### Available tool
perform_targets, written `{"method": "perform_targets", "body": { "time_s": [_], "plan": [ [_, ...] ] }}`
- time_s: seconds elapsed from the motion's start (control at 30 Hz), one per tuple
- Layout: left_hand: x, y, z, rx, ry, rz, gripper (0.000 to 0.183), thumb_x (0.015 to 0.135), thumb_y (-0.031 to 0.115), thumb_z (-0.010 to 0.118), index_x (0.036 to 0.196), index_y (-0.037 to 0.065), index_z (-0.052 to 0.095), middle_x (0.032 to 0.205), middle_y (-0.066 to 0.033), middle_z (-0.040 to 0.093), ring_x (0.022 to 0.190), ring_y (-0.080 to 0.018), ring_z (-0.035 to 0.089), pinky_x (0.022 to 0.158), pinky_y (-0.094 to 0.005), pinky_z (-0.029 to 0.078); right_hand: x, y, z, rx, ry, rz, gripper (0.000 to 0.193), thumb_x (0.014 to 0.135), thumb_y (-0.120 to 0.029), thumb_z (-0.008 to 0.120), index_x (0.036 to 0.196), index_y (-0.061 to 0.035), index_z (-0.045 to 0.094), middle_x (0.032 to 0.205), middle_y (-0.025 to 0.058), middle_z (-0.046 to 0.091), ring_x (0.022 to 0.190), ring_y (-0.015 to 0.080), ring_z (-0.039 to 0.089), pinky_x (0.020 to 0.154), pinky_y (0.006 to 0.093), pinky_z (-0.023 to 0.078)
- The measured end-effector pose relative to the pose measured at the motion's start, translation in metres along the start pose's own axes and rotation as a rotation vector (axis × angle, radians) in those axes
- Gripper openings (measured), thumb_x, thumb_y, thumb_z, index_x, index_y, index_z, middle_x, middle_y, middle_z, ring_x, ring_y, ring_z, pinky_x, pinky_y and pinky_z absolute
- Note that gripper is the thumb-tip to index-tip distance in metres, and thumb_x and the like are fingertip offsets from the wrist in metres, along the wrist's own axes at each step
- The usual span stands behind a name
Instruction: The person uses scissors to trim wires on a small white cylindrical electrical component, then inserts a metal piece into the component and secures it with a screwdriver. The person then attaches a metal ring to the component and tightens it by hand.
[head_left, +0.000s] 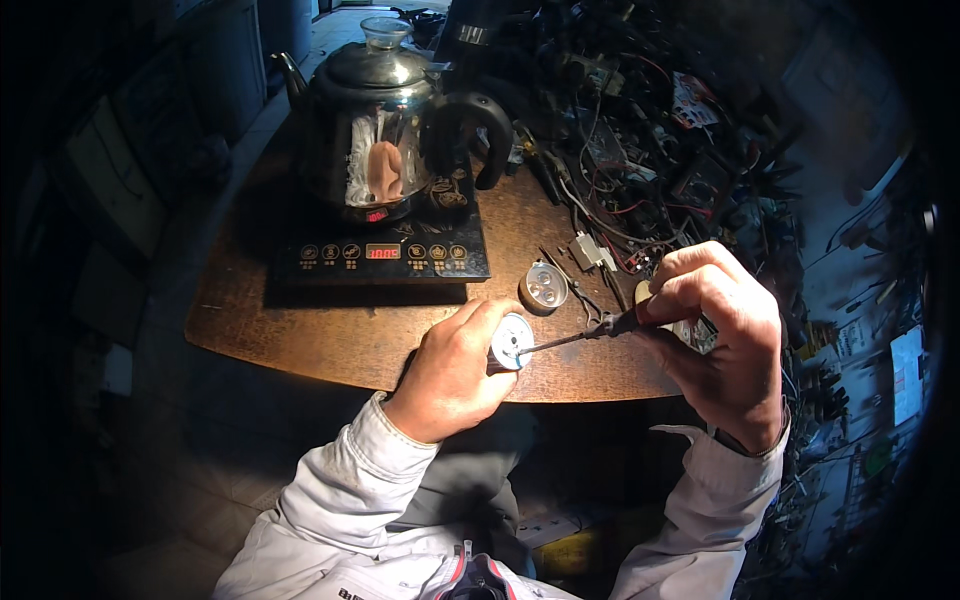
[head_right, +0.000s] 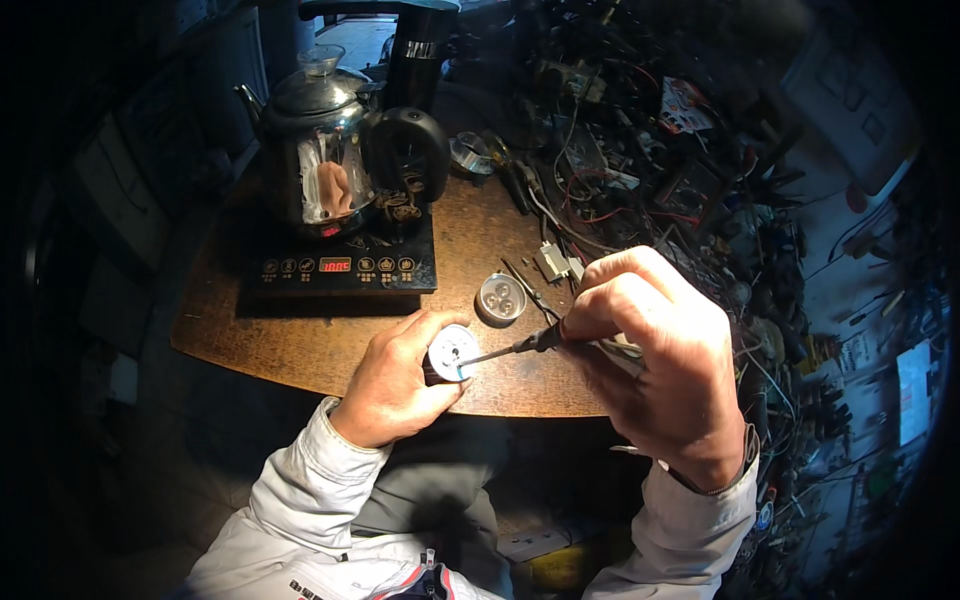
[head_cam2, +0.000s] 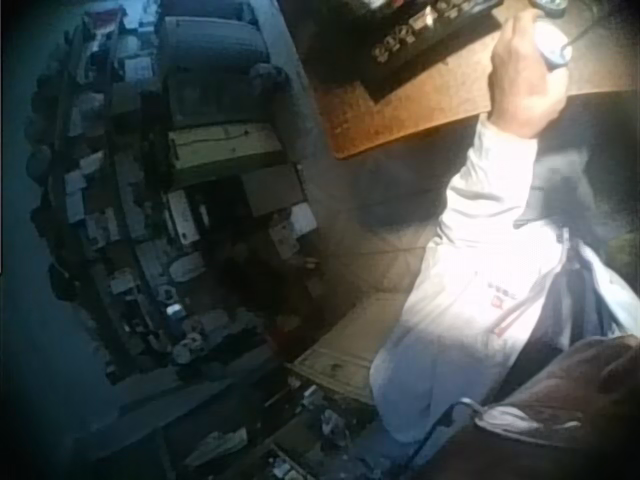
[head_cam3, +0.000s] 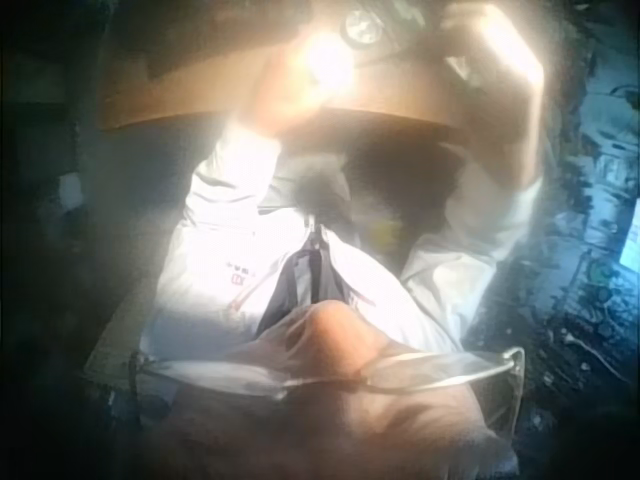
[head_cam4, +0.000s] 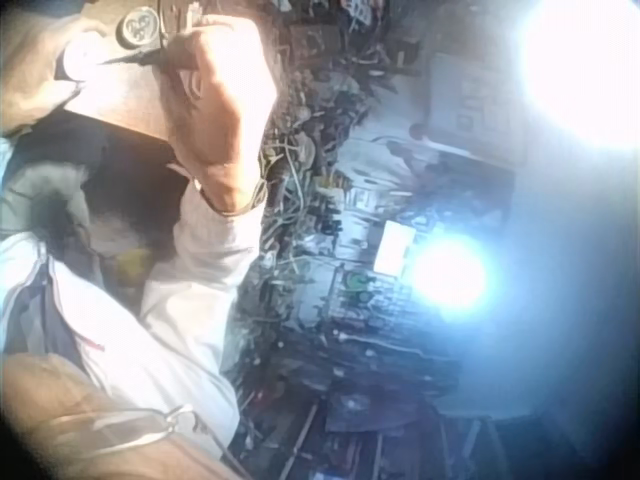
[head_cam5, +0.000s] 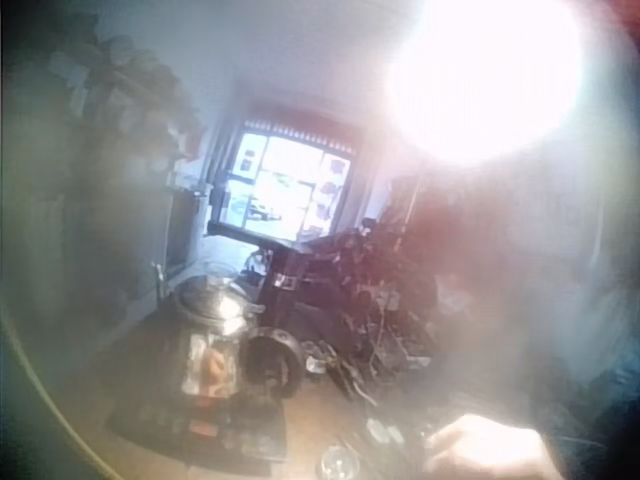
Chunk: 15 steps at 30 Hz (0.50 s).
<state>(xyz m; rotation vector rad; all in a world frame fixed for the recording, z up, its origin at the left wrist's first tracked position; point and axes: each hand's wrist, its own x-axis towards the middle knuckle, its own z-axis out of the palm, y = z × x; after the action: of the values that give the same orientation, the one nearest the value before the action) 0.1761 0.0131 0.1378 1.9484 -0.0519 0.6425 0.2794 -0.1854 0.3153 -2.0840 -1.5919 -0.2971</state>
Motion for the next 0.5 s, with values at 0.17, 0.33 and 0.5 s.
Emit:
{"method": "perform_targets", "body": {
  "time_s": [0.17, 0.33, 0.5],
  "plan": [
    [0.000, 0.002, 0.001, -0.006, -0.014, -0.010, 0.056, 0.075, -0.001, 0.082, 0.129, -0.004, 0.066, 0.109, -0.0213, 0.072, 0.097, -0.0381, 0.076, 0.083, -0.0405, 0.059, -0.009, 0.011, 0.005, 0.121, 0.025, 0.134, 0.033, 0.073, 0.014, 0.085, 0.100, 0.0025, 0.069, 0.097, 0.0094, 0.068, 0.085, 0.0196, 0.077, 0.068, 0.0298, 0.059],
    [0.000, 0.001, -0.001, 0.006, -0.023, -0.010, 0.057, 0.076, 0.000, 0.081, 0.130, -0.005, 0.065, 0.109, -0.0220, 0.072, 0.099, -0.0390, 0.075, 0.085, -0.0412, 0.059, -0.002, 0.005, 0.008, 0.048, 0.044, 0.085, 0.026, 0.079, 0.002, 0.090, 0.095, 0.0000, 0.070, 0.084, 0.0075, 0.065, 0.074, 0.0208, 0.072, 0.061, 0.0310, 0.055],
    [0.001, 0.003, 0.000, 0.009, -0.027, -0.007, 0.057, 0.076, 0.000, 0.081, 0.131, -0.006, 0.065, 0.111, -0.0226, 0.073, 0.100, -0.0392, 0.075, 0.086, -0.0407, 0.059, -0.006, 0.006, -0.004, -0.071, -0.106, 0.142, 0.024, 0.083, -0.006, 0.091, 0.091, -0.0026, 0.068, 0.074, 0.0061, 0.061, 0.064, 0.0228, 0.060, 0.055, 0.0340, 0.047]
  ]
}}
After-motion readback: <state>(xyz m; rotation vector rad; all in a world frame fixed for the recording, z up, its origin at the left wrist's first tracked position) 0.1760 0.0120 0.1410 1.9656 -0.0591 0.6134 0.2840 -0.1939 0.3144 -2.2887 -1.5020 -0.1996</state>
